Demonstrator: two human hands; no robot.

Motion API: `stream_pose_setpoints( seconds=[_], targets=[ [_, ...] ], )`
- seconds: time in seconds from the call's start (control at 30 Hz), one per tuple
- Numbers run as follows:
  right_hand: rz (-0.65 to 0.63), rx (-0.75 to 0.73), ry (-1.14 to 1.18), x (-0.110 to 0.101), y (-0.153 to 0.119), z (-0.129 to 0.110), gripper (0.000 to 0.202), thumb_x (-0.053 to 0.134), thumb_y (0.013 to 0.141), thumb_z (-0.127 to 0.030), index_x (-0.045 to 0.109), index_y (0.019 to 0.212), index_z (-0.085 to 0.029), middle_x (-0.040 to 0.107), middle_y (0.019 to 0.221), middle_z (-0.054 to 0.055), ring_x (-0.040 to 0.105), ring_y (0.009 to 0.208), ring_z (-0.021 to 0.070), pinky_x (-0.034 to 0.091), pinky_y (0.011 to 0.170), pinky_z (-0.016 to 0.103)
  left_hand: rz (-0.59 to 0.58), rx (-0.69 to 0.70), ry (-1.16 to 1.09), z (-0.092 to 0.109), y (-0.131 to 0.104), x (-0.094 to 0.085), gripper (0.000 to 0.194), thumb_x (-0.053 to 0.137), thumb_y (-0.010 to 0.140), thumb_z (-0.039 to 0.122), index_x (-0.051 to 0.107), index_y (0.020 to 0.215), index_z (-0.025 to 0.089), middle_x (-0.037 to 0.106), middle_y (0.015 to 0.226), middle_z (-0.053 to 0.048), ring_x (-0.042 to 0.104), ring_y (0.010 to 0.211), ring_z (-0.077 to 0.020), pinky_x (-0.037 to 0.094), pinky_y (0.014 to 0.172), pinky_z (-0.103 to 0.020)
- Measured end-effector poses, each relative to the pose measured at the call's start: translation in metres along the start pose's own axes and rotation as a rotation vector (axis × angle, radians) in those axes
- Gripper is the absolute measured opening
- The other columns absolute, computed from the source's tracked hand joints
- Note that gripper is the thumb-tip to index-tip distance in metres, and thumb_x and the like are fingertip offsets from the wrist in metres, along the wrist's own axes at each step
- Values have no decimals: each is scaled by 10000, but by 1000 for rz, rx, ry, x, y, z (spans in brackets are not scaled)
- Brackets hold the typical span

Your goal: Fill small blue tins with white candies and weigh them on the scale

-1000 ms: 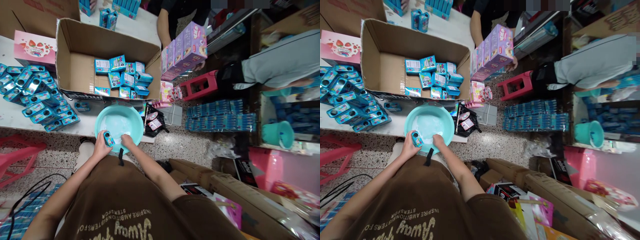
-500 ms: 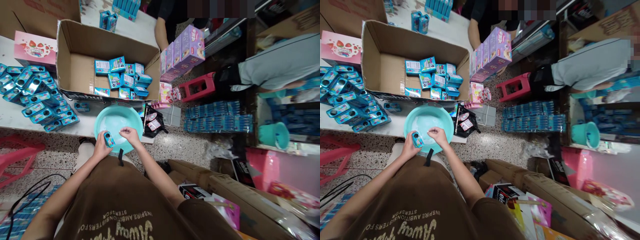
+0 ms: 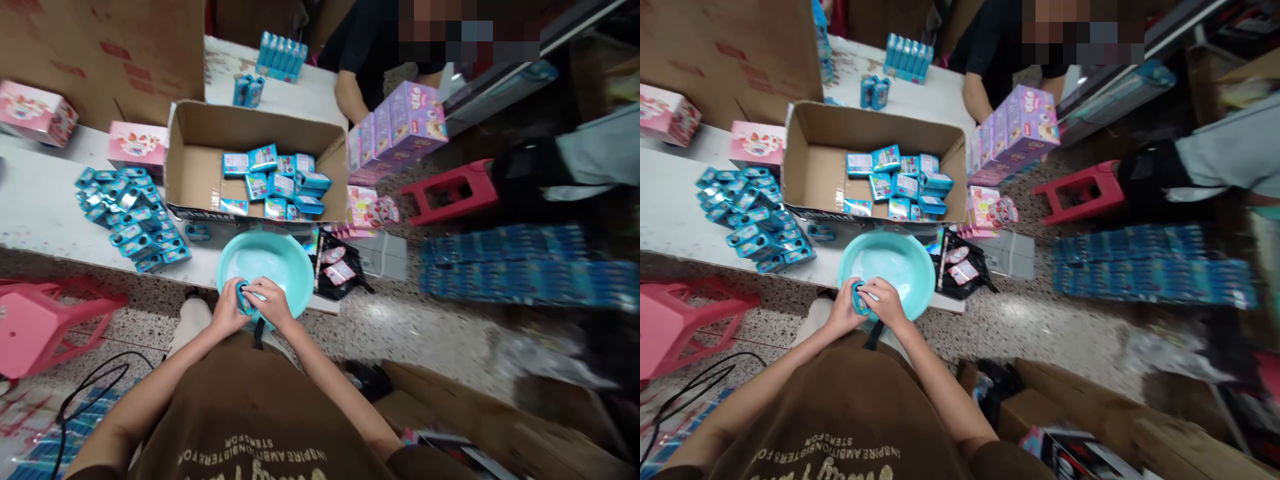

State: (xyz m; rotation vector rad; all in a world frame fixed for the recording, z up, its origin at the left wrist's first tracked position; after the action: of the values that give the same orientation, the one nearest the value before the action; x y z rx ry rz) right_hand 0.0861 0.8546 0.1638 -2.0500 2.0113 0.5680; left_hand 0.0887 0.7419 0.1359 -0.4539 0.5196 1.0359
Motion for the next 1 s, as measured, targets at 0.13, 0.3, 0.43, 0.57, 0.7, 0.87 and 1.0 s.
stream_pose_setpoints(
  seconds=[0.13, 0.3, 0.43, 0.57, 0.7, 0.87, 1.0],
  targets=[
    [159, 63, -30, -3, 0, -1, 171, 657, 784, -310, 671, 933, -226, 578, 870, 46, 561, 825, 181, 477, 739, 322, -27, 7, -83, 2, 1, -7, 777, 650, 542, 140, 322, 1245, 186, 444, 1214, -119, 455, 1166, -272, 402, 1001, -464],
    [235, 125, 54, 11, 15, -11, 189, 713, 723, -362, 623, 778, -206, 546, 788, 17, 514, 685, 151, 455, 610, 282, -69, 50, -141, -4, 6, -33, 846, 719, 521, 206, 312, 1263, 196, 435, 1237, -125, 441, 1190, -280, 387, 1015, -465],
    [280, 62, 16, 29, 29, -44, 150, 675, 769, -340, 662, 690, -213, 541, 756, 19, 535, 713, 155, 455, 637, 290, -115, 143, -162, -8, 8, -71, 863, 723, 519, 207, 308, 1276, 191, 436, 1251, -133, 438, 1203, -280, 395, 1014, -458],
    [345, -6, -33, 52, 45, -84, 88, 674, 780, -306, 725, 778, -234, 561, 772, 25, 548, 713, 152, 455, 629, 289, -142, 238, -127, -12, 9, -121, 854, 722, 527, 229, 322, 1279, 184, 453, 1239, -137, 448, 1185, -282, 410, 997, -462],
    [359, -1, -6, 78, 65, -120, 84, 672, 778, -296, 727, 800, -237, 569, 794, 28, 549, 704, 145, 451, 621, 278, -146, 316, -103, -13, 7, -173, 809, 716, 554, 272, 350, 1269, 174, 478, 1216, -140, 465, 1163, -281, 419, 984, -458],
    [354, 214, 135, 106, 87, -138, 176, 712, 700, -333, 610, 771, -209, 528, 761, 3, 472, 620, 128, 428, 596, 269, -143, 352, -104, -19, -1, -219, 814, 718, 566, 307, 354, 1283, 185, 475, 1244, -145, 452, 1196, -294, 380, 1027, -476],
    [254, 328, 383, 138, 101, -141, 331, 749, 621, -399, 520, 766, -210, 525, 773, 0, 493, 661, 140, 446, 614, 263, -95, 350, -104, -28, -7, -244, 864, 737, 537, 297, 331, 1293, 195, 464, 1255, -144, 453, 1201, -301, 385, 1022, -490]
  ],
)
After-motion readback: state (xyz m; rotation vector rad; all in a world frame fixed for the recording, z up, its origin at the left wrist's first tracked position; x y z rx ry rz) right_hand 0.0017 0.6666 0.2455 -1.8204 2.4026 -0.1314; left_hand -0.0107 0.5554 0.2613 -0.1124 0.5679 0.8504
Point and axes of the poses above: each hand's wrist, its own y-axis towards the middle knuckle, its own x-axis out of the palm, z = x × y, the point moved 8 cm from there along y, towards the middle knuckle
